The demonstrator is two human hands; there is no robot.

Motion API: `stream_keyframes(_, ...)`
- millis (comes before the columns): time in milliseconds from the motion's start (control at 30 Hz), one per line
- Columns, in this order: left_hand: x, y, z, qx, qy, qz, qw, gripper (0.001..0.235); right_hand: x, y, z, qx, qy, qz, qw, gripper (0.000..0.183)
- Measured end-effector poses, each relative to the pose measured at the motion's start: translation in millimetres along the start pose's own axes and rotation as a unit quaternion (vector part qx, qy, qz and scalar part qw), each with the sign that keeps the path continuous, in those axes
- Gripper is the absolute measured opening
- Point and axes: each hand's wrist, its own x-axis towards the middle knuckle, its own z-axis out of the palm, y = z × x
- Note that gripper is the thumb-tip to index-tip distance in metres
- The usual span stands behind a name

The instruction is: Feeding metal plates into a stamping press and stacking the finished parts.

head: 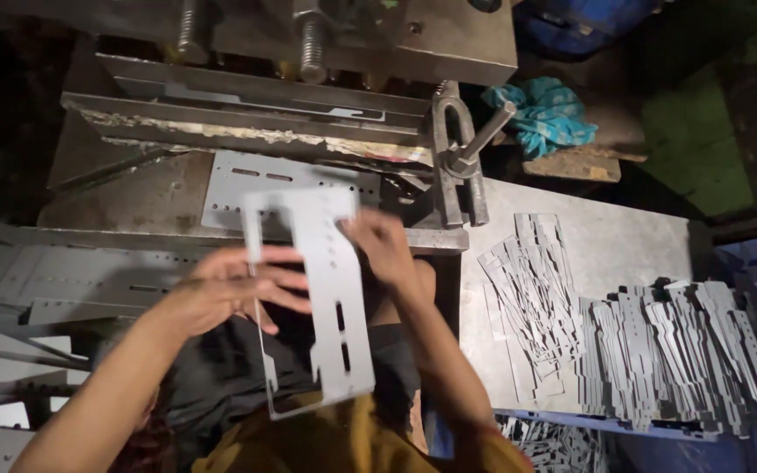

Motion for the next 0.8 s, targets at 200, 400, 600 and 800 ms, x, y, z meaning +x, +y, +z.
stream_keyframes(200,-46,-5,-10,-0.073,0.252,0.184,0.947,0.054,114,-25,32,0.208,0.024,-0.089,0.974,0.023)
stream_keyframes(400,-4,18,-14,-0.063,0.301,0.364,0.879,0.048,44,-40,10,-0.041,0.179,-0.32,0.929,0.016)
stream_keyframes(600,110,78,-14,0.032,0.297,0.273,0.914,0.039,-96,31,-74,-0.176,0.304,-0.381,0.855,0.013)
stream_keyframes(800,142,83,-32,0.13,0.291,0.173,0.932,0.053,-190,75,-154,-0.362,0.448,-0.367,0.731,0.019)
